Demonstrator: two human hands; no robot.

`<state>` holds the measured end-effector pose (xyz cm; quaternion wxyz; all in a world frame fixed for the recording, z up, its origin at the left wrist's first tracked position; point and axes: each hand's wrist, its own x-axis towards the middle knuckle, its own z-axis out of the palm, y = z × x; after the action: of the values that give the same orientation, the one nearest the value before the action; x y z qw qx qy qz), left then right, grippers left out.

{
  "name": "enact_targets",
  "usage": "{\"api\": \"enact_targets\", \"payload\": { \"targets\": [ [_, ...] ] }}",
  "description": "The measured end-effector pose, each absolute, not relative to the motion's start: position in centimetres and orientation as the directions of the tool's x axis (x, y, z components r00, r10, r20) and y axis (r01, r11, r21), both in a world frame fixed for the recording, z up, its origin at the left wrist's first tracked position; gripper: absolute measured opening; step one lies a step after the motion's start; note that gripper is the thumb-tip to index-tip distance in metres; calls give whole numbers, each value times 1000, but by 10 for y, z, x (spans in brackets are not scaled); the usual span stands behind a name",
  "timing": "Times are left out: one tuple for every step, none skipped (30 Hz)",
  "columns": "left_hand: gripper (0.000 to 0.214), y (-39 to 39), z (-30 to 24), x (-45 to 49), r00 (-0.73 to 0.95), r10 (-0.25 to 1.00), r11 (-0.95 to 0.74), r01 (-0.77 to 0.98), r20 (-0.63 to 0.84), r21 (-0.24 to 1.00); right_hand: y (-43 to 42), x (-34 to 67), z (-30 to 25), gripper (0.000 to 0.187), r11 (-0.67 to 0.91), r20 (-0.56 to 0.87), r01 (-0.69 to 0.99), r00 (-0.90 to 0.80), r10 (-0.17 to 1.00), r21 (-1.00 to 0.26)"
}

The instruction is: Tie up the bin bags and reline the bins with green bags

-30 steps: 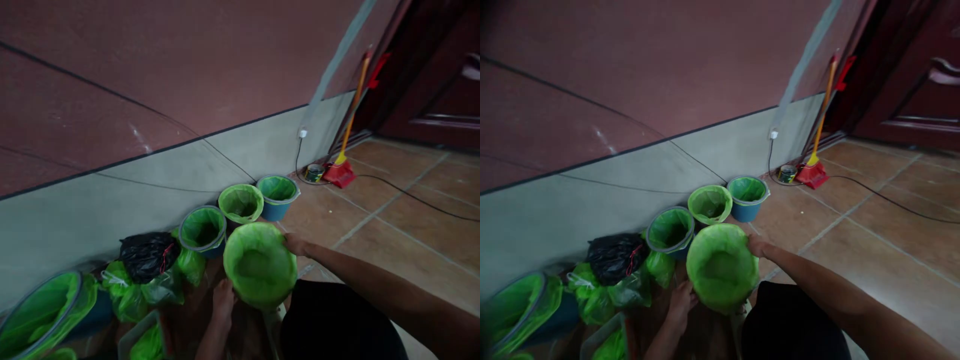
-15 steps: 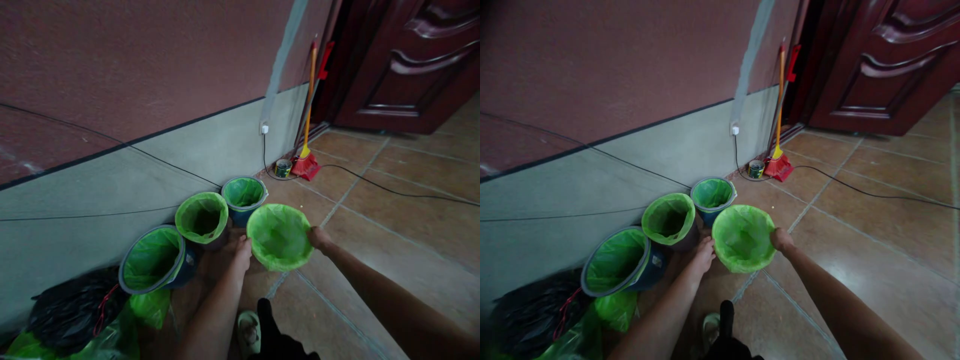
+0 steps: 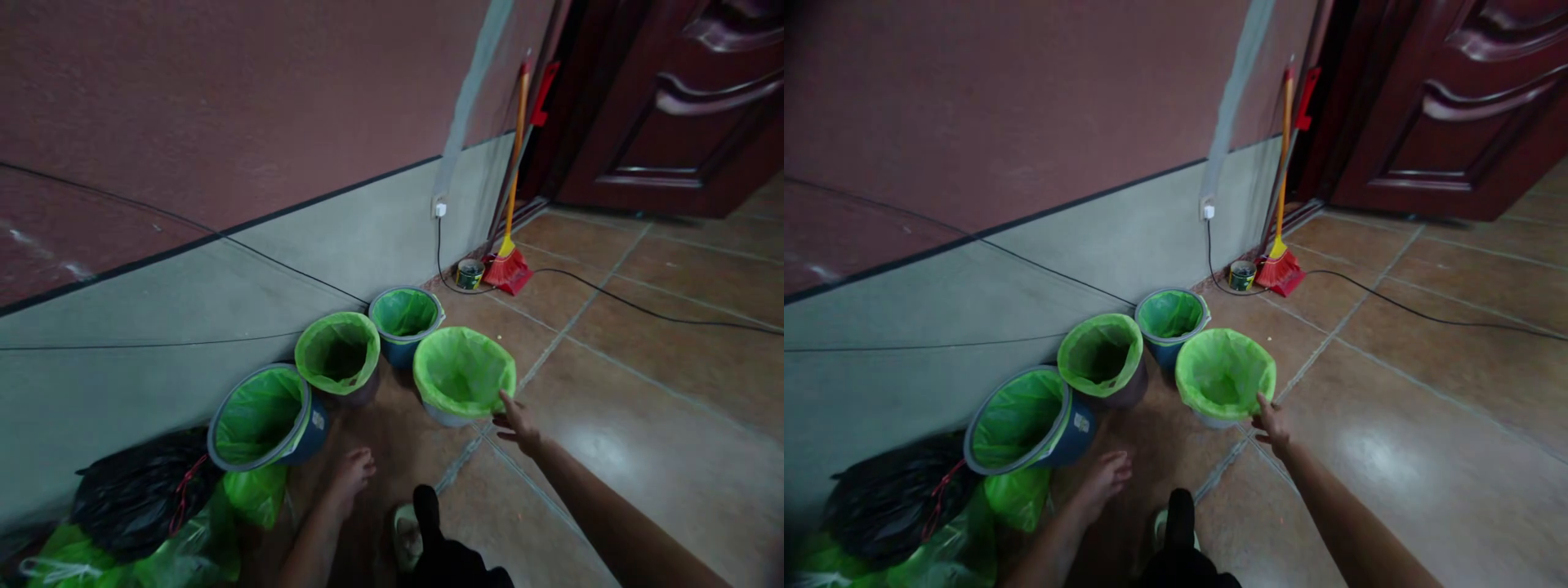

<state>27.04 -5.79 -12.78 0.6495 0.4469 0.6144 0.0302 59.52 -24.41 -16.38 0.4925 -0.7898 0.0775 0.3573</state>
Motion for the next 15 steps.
{"api": "enact_targets", "payload": {
  "targets": [
    [21, -58, -129, 251, 200, 590, 622, 506, -782, 598, -241, 585, -166, 42, -465, -666, -515, 700, 255, -720],
    [20, -58, -130, 233, 162, 583, 646, 502, -796, 575, -236, 576, -169, 36, -428, -685, -551, 674, 277, -716],
    [18, -57, -131, 216, 121, 580, 669, 493, -806, 556, -230, 569, -172, 29, -391, -695, -582, 660, 284, -713],
    [15, -57, -132, 201, 79, 575, 694, 479, -814, 537, -223, 563, -175, 20, -357, -700, -605, 659, 276, -711],
    [12, -56, -134, 188, 37, 573, 717, 461, -819, 523, -217, 560, -177, 14, -331, -699, -619, 669, 252, -712],
    [11, -56, -136, 176, 2, 579, 731, 442, -816, 520, -212, 558, -179, 9, -318, -696, -625, 684, 218, -713],
    [11, -55, -138, 166, -20, 593, 735, 423, -805, 530, -208, 559, -180, 7, -315, -690, -623, 700, 184, -716],
    [12, -55, -139, 156, -30, 613, 729, 407, -790, 550, -207, 561, -181, 8, -317, -680, -616, 716, 156, -721],
    [14, -55, -141, 148, -30, 635, 717, 394, -772, 575, -208, 564, -181, 9, -321, -669, -606, 731, 135, -728],
    [16, -55, -142, 140, -23, 656, 703, 382, -754, 600, -210, 569, -181, 10, -325, -655, -595, 746, 116, -735],
    [16, -55, -143, 134, -16, 671, 692, 372, -741, 619, -214, 573, -181, 9, -331, -643, -584, 760, 99, -741],
    [14, -55, -143, 129, -18, 672, 694, 367, -741, 620, -218, 578, -181, 9, -339, -630, -572, 772, 86, -747],
    [12, -56, -142, 126, -25, 662, 703, 366, -749, 610, -222, 582, -181, 9, -347, -617, -558, 783, 79, -754],
    [9, -56, -141, 124, -28, 650, 713, 369, -760, 596, -226, 586, -182, 10, -355, -604, -544, 793, 78, -760],
    [8, -57, -140, 124, -29, 644, 714, 382, -765, 587, -230, 588, -183, 12, -361, -592, -530, 802, 81, -767]
  ]
}}
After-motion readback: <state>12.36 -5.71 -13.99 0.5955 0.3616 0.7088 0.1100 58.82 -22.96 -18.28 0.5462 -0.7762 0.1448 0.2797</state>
